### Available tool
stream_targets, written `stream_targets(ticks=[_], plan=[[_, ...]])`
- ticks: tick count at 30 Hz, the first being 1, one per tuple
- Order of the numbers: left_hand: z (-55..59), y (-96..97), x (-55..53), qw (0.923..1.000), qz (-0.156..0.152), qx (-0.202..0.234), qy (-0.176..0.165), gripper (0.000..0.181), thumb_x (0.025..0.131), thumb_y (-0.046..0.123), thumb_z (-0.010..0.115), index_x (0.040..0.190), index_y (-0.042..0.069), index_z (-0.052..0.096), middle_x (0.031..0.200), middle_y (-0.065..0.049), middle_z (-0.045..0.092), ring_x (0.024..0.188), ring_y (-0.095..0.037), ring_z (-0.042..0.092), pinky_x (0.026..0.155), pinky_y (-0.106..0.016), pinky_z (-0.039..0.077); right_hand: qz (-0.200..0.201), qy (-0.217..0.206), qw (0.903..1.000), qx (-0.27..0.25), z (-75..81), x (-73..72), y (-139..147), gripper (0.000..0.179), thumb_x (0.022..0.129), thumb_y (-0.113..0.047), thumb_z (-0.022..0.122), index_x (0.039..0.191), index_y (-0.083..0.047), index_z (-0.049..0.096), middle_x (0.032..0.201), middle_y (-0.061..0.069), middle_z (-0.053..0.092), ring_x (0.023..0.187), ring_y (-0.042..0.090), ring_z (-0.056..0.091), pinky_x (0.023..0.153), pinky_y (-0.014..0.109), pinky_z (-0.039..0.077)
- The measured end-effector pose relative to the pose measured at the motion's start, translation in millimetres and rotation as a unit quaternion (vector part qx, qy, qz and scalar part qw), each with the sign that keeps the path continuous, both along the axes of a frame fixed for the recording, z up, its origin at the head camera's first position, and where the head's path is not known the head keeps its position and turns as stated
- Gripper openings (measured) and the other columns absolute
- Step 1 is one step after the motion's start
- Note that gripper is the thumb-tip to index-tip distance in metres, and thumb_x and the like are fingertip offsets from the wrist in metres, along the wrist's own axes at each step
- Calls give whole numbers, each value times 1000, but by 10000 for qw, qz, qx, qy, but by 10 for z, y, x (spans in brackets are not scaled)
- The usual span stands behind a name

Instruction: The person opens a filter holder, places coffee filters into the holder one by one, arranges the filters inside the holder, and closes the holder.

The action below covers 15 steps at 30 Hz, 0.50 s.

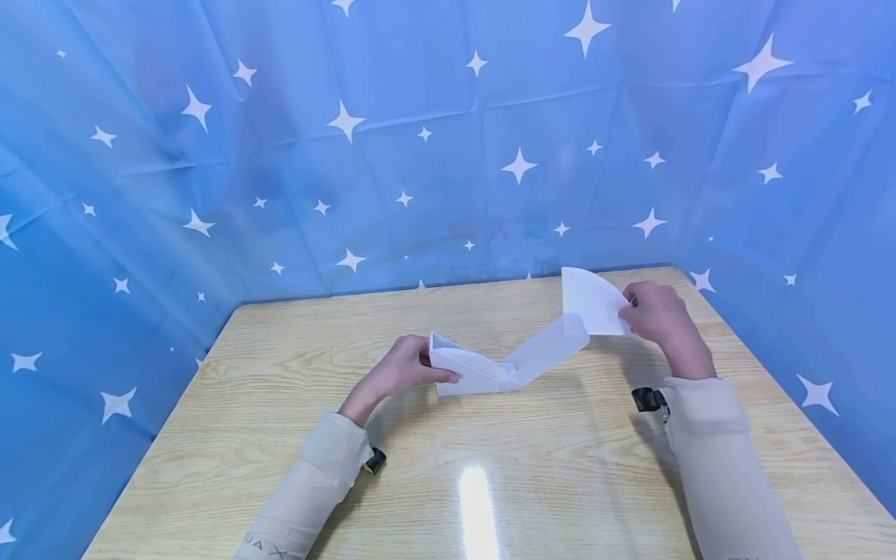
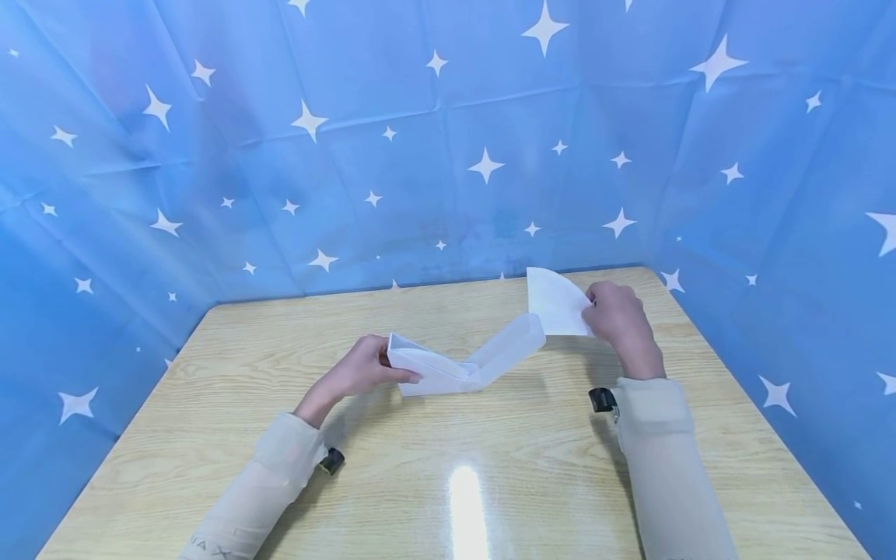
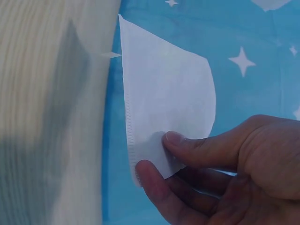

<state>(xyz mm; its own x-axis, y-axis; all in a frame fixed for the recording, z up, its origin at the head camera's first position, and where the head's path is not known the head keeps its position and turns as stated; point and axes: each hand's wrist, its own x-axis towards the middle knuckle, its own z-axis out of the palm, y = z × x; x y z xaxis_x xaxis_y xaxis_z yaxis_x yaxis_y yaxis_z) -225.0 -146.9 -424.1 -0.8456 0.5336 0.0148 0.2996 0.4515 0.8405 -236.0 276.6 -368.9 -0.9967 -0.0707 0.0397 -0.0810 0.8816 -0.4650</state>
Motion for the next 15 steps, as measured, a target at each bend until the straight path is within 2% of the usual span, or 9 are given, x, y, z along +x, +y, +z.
stream_targets(ticks=[5, 11, 13, 15], plan=[[-5, -3, 1, 10000, 0, -23, 13, 35, 84, 26, 88, 114, 11, 77, 101, -6, 80, 78, -11, 72, 64, -27, 52, -13, 120, 9999, 1, 67, 42, -46, 18, 97, -5, 57, 103, 10, 65, 77, 18, 66, 65, 26, 56, 59, 34, 40], [-14, -2, 1, 10000, 13, -81, 24, 34, 84, 26, 88, 114, 13, 77, 101, -3, 80, 79, -11, 71, 64, -27, 53, -127, 360, 9993, 19, 138, 73, -91, 23, 99, -5, 57, 110, 13, 66, 97, 30, 68, 74, 32, 56, 60, 35, 43], [-14, -1, -2, 10000, 18, -84, 33, 34, 84, 26, 88, 114, 14, 77, 101, -2, 80, 78, -10, 71, 64, -26, 52, -148, 518, 9985, 5, 167, 86, -102, 22, 99, -5, 57, 109, 13, 67, 94, 29, 67, 73, 32, 55, 59, 35, 41], [-11, 1, -4, 10000, 16, -77, 50, 34, 84, 25, 88, 114, 13, 77, 101, -3, 80, 78, -11, 71, 64, -26, 52, -155, 753, 9970, -5, 199, 101, -118, 18, 98, -3, 58, 103, 12, 68, 80, 23, 64, 68, 30, 50, 58, 35, 37]])
